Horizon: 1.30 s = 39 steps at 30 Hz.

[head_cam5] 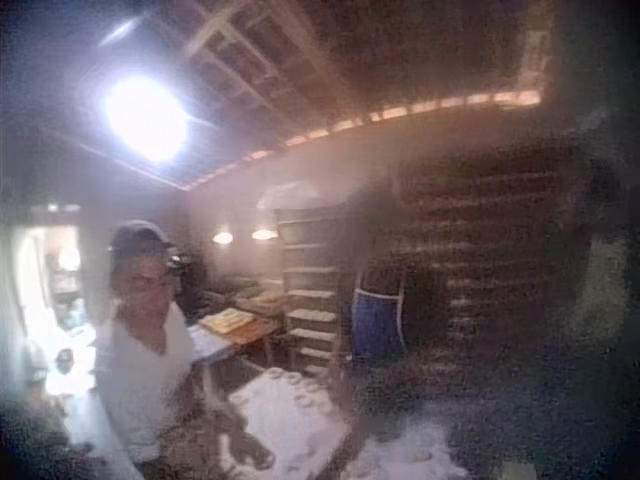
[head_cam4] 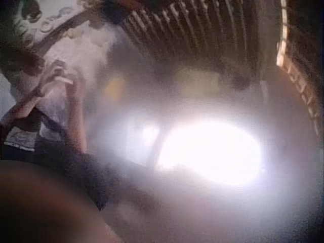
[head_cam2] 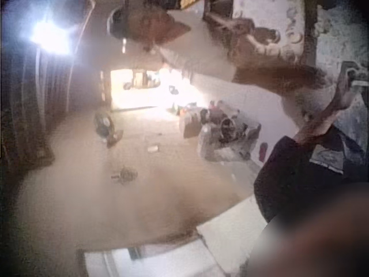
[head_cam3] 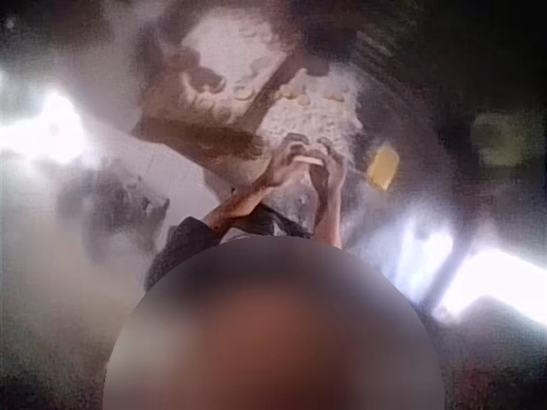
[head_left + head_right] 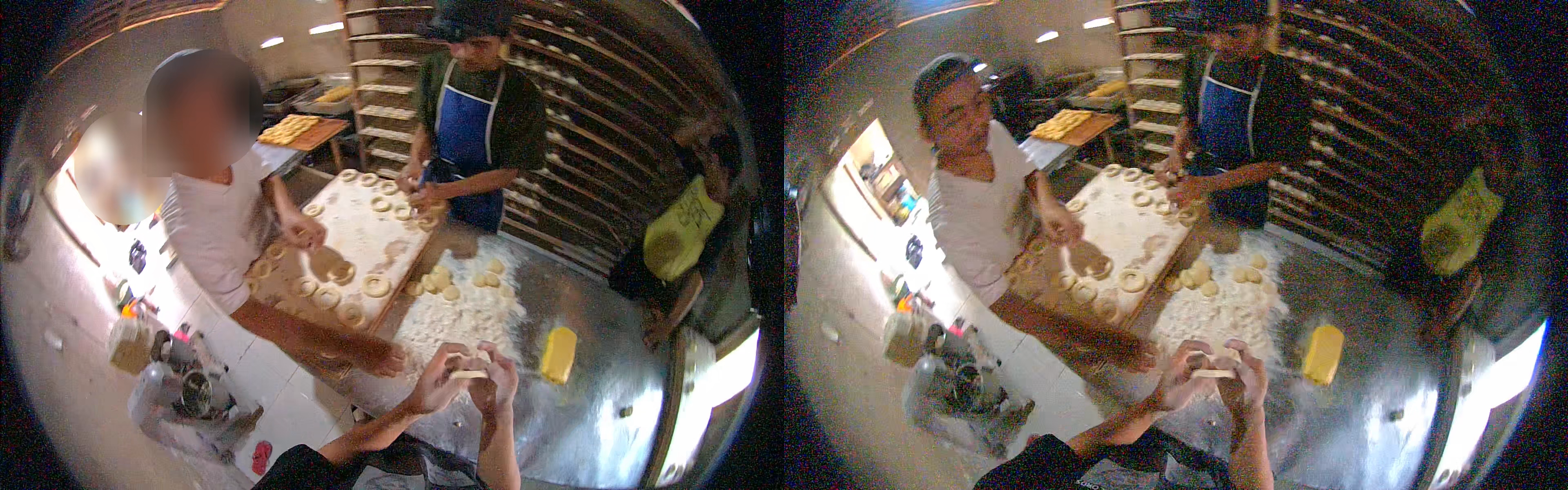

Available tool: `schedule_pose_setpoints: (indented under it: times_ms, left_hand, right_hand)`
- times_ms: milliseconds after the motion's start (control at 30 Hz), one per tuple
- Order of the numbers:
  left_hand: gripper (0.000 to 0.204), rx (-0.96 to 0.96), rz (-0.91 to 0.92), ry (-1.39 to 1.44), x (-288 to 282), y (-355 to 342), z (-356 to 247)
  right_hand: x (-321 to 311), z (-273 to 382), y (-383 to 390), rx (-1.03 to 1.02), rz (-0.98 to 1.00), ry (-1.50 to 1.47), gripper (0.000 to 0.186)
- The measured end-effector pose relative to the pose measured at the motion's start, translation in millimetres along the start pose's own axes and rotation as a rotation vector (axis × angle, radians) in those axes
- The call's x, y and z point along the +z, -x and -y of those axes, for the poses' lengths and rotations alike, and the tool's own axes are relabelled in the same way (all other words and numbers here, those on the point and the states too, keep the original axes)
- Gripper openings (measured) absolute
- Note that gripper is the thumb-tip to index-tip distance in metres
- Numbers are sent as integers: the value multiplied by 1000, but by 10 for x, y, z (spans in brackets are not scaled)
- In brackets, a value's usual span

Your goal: The person shapes small dough balls into ring shapes by hand and places them on a wooden board. Coworkers also shape dough and arrange trays of shaped dough on racks in the background.

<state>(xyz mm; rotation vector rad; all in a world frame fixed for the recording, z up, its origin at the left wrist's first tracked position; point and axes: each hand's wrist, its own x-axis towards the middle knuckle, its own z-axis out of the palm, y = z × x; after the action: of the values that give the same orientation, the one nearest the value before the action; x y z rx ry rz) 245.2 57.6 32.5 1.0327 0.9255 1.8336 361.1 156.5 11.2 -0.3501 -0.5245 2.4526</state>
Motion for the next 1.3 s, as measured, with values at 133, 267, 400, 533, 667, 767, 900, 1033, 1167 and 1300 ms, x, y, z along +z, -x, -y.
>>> schedule_pose_setpoints:
  times_ms: [133,267,400,533,667,767,900,1033,1167,1300]
  left_hand:
    - [25,31,-158,-432,-89,59,44]
    - [32,-58,-206,-916,-200,134,55]
    - [30,22,-360,-826,-333,159,31]
    - [24,80,-476,-839,-523,156,-94]
    - [17,50,-507,-851,-868,82,-363]
    - [17,35,-446,-1037,-1167,22,-568]
    - [29,-164,-399,-964,-1560,-149,-730]
    - [32,-269,-228,-1056,-1980,-503,-768]
    - [33,-158,-176,-1004,-2300,-908,-698]
    - [30,-95,-63,-950,-2438,-1291,-582]
  right_hand:
    - [167,-170,-46,-335,35,1055,53]
    - [333,-313,-63,-198,-125,276,64]
    - [414,-404,-124,119,78,628,61]
    - [477,-629,-327,-87,89,807,59]
    - [590,-923,-656,-9,308,527,60]
    - [728,-1135,-932,-102,46,766,60]
    - [927,-1383,-1265,-64,228,599,57]
    - [977,-1482,-1650,-324,129,1093,52]
    - [839,-1397,-2046,-294,124,677,55]
    - [746,-1338,-2354,-537,-39,1244,55]
